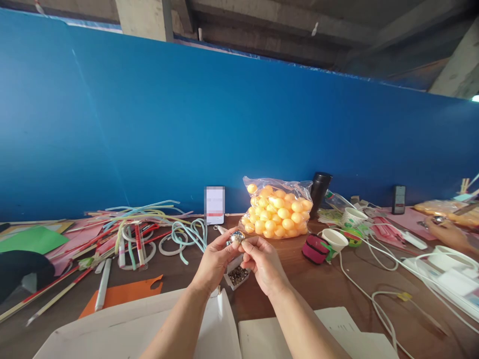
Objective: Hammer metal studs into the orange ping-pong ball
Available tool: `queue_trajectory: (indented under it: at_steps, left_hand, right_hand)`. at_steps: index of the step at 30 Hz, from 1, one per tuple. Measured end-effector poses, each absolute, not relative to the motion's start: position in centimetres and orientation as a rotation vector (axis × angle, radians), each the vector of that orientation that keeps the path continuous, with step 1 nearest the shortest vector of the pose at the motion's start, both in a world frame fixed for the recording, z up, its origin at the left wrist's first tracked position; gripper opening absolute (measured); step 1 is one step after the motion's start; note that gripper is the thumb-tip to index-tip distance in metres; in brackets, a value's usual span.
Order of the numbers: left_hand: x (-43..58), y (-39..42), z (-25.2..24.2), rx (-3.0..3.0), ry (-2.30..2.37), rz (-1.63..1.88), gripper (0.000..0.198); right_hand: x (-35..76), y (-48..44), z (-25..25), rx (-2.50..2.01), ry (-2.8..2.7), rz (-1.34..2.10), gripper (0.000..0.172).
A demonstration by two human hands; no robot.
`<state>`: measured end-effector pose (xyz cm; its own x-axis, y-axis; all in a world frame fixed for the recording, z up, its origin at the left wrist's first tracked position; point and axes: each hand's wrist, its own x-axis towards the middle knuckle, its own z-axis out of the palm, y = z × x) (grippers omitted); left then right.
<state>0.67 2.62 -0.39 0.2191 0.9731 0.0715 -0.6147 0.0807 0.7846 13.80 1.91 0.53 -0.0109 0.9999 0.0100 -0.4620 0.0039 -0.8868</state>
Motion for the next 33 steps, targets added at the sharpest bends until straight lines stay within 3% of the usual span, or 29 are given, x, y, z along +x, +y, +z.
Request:
queue_trajectory:
  at_steps: [33]
  left_hand:
    - [0.74,2.59,-0.36,0.858,0.581,1.289,0.046]
  right_hand:
    - [13.62,1.77,0.63,-0.832,-0.834,1.427,0.028]
